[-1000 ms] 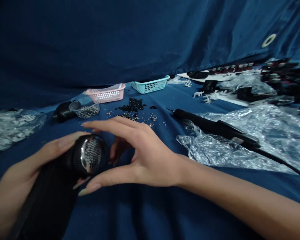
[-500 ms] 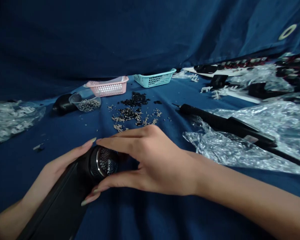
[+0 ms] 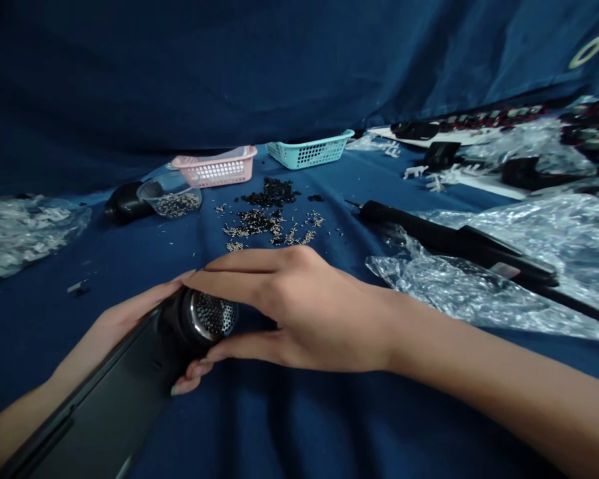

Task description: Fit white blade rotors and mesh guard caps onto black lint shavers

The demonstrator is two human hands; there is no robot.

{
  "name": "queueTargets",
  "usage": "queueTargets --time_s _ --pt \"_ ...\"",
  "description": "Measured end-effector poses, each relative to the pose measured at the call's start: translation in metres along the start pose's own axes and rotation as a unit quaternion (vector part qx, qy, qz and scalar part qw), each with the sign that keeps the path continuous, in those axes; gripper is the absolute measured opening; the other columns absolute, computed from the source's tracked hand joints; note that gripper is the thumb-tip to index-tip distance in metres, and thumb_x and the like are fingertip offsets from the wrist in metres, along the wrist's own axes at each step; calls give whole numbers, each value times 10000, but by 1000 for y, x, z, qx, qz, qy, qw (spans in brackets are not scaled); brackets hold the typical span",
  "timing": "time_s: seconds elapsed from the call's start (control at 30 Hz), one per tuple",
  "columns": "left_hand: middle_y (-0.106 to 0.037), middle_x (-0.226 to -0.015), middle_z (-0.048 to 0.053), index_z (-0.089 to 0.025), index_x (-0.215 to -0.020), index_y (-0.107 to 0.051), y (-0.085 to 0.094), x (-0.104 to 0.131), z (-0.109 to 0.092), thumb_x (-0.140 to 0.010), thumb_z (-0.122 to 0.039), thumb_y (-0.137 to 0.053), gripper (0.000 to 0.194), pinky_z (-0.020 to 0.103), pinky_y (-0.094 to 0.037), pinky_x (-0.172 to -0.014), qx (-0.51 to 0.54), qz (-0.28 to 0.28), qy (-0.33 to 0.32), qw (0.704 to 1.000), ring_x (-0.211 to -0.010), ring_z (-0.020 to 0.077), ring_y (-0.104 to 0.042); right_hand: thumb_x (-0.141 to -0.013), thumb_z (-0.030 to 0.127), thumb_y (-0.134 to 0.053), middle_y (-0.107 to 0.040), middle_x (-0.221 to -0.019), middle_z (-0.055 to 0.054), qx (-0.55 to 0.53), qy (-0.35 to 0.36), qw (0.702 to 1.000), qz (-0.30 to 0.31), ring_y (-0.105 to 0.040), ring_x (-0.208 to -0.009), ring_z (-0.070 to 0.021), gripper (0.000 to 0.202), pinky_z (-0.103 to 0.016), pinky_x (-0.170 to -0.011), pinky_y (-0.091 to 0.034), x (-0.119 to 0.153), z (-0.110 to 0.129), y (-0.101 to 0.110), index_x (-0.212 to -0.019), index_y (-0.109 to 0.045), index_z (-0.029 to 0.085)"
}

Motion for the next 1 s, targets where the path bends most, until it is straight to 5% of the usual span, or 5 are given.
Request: queueTargets --time_s 0.37,0.57,0.77,0.9,1.0 --pt "-675 -540 94 -93 -683 -745 5 -2 2 -933 -480 -546 502 224 -502 -489 27 -27 29 999 -473 151 -628 -851 380 -784 -715 -1275 -119 -44 -25 999 -18 -717 -1134 -215 576 -201 -1001 -551 1 -3 -2 -1340 -633 115" --pt "-683 -577 77 -131 -730 -754 8 -8 3 -917 -459 -556 426 232 -508 -466 30 4 -28 999 -464 149 -610 -874 373 -756 -722 -1264 -120 -30 -24 999 -25 -736 -1088 -227 548 -175 -960 -563 1 -4 -3 -1340 -629 115" --pt "-669 -544 39 -181 -693 -728 7 3 3 -887 -573 -581 461 196 -500 -490 -62 -46 -94 993 -474 126 -600 -847 419 -776 -756 -1176 -120 -35 -68 995 -71 -751 -1027 -222 579 -214 -882 -599 5 -5 -1 -1294 -645 76" --pt "-633 -577 -26 -238 -765 -674 2 18 -13 -877 -537 -631 322 172 -487 -481 -163 -117 -245 949 -502 113 -584 -787 367 -842 -775 -1037 -32 -147 -141 973 -109 -747 -884 -199 465 -234 -802 -602 4 -7 -2 -1204 -707 212" --pt "-637 -619 -34 -264 -839 -677 -7 32 -30 -903 -574 -582 331 163 -457 -480 -317 -175 -352 863 -539 109 -582 -868 385 -764 -765 -936 15 -301 -234 918 -111 -734 -776 -166 264 -238 -691 -591 4 -9 -10 -1090 -718 250"
Point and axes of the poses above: each hand's wrist, its own x-axis away from the middle knuckle, its own y-axis out of the back of the hand, z = x × y, the point moved 5 cm from there along -x, towards the middle knuckle
